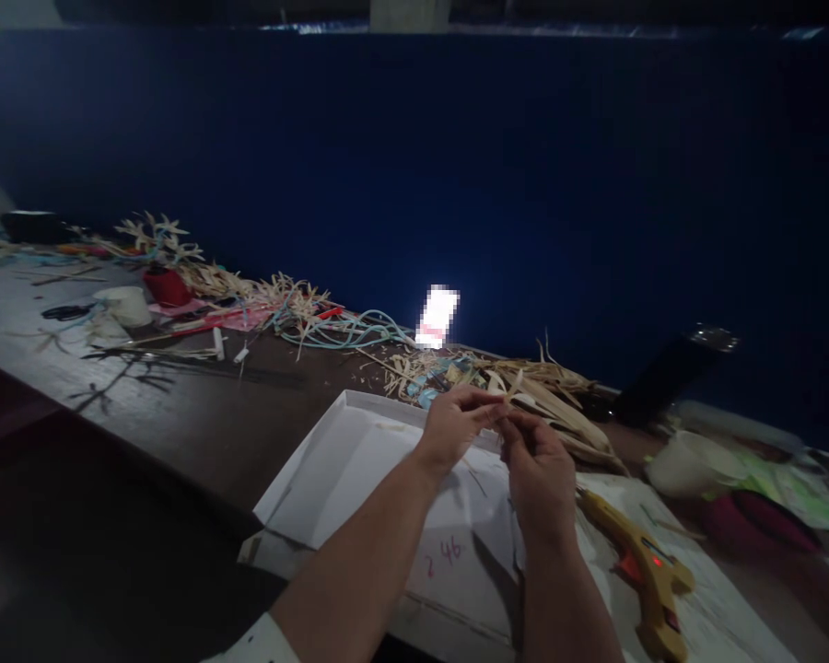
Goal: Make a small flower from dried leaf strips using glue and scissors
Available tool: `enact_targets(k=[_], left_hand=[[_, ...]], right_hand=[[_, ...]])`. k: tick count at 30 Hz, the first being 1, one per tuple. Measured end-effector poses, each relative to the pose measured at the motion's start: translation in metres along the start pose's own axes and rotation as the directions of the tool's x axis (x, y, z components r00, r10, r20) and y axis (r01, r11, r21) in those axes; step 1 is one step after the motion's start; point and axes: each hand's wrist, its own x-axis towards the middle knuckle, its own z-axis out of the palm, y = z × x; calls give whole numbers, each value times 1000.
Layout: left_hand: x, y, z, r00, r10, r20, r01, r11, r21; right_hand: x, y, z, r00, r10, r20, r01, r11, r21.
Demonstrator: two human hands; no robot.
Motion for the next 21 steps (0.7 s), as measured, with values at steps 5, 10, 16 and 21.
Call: enact_targets(k=[5,10,16,21], left_hand=[[0,2,-1,993,119,-22,-115,986,122],[-2,8,-2,986,168,-19,-159,961,227],[-2,4,-3,984,179,-3,-174,958,226],[1,4,-8,962,271,-21,-254,922,293]], right_hand=[[-1,-2,0,1000,-5,25,5,1000,-1],[-1,-1,1,1000,-6,19,6,1000,9],[-2,2,3,1000,21,-6,-21,999,38],[-2,-3,4,999,42,29,-44,998,53]])
